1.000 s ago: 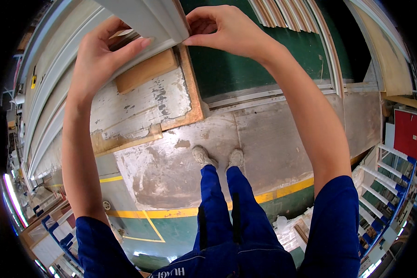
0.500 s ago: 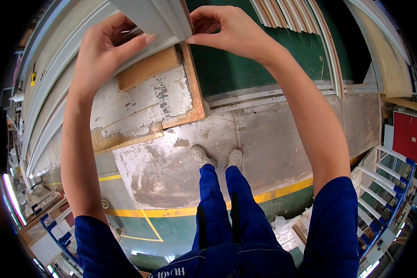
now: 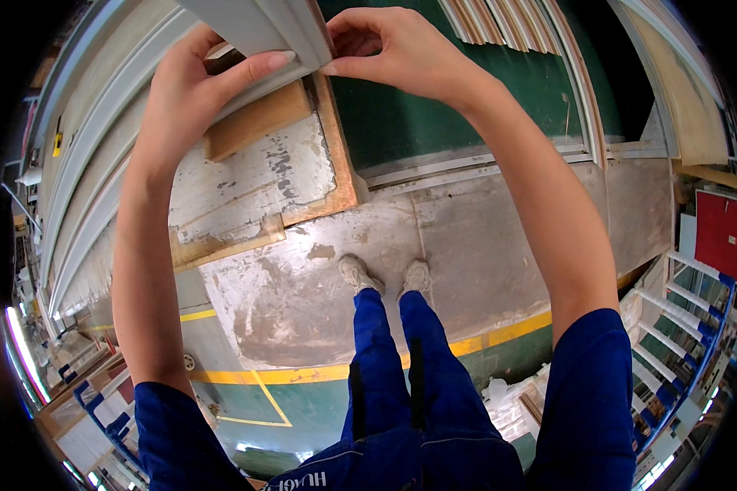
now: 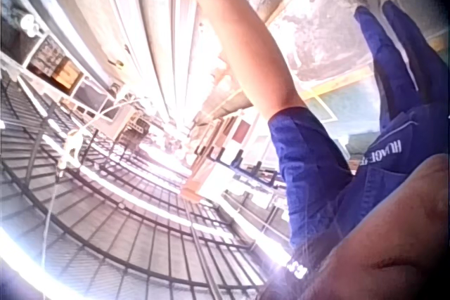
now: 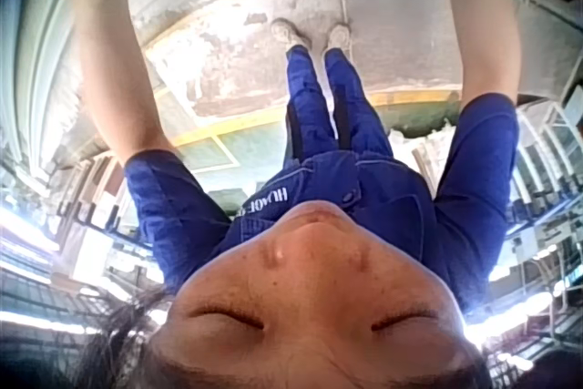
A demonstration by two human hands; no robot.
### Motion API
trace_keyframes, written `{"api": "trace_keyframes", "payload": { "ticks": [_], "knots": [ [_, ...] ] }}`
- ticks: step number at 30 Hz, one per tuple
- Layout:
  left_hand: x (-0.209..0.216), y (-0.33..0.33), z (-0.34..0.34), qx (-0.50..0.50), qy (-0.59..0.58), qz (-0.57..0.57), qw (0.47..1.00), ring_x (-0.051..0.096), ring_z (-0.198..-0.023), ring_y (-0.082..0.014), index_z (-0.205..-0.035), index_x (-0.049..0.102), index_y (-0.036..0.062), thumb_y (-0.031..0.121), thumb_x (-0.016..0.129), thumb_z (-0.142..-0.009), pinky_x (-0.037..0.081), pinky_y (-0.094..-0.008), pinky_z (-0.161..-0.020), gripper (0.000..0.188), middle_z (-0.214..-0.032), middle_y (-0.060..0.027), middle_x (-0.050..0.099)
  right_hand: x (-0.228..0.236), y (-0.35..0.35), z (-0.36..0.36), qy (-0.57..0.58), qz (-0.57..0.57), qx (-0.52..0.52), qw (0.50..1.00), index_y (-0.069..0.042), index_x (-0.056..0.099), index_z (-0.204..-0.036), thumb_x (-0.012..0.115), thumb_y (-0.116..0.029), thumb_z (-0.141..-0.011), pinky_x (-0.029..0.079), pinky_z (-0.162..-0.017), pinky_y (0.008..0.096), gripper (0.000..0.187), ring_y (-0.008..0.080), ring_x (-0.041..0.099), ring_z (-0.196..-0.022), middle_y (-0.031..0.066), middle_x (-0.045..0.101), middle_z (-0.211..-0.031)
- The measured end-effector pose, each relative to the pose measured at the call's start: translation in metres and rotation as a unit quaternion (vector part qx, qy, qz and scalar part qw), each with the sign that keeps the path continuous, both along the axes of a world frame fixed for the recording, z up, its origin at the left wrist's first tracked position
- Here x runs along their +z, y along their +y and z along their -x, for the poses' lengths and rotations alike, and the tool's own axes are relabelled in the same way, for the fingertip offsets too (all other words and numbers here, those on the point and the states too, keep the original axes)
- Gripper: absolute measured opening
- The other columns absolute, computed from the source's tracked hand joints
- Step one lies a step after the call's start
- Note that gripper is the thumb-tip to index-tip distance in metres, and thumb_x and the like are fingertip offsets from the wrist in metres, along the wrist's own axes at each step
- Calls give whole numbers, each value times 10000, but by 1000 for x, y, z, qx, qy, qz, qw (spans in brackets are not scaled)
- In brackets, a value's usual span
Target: The person joins long wood/bamboo frame sections by aligning the mitred corners and then uses a mallet and chisel to adjust the fit.
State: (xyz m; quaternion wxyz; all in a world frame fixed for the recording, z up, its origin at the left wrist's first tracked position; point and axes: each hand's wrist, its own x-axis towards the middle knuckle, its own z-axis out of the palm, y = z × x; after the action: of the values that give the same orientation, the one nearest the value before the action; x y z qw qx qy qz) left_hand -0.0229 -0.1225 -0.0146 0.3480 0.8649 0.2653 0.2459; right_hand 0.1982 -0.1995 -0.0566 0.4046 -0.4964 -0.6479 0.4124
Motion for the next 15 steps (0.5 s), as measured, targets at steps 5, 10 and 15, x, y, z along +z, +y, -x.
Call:
{"api": "trace_keyframes", "payload": {
  "ticks": [5,10,15],
  "knots": [
    [17,-13,-10,13,-53,89,995,615,-1002,-207,-1128,613,-16,112,726,-775,524,-366,-856,392,-1091,-129,638,-1,0,-1,13,11,3,1000,15,610,-1076,685,-87,-837,483,-826,296,271,134,612,-896,76,668,-961],
    [23,-13,-7,-7,-21,37,999,615,-1010,-218,-1121,613,-25,91,712,-783,525,-344,-850,371,-1102,-146,634,-2,0,0,42,10,4,999,13,611,-1075,688,-86,-834,483,-828,295,272,132,608,-904,74,665,-966],
    [10,2,1,14,61,-61,996,631,-1001,-216,-1110,636,-20,231,750,-778,489,-317,-888,431,-1085,-142,657,-1,-1,-2,10,19,-7,1000,13,612,-1077,687,-91,-834,481,-823,291,275,134,607,-902,73,662,-954]
  ]
}}
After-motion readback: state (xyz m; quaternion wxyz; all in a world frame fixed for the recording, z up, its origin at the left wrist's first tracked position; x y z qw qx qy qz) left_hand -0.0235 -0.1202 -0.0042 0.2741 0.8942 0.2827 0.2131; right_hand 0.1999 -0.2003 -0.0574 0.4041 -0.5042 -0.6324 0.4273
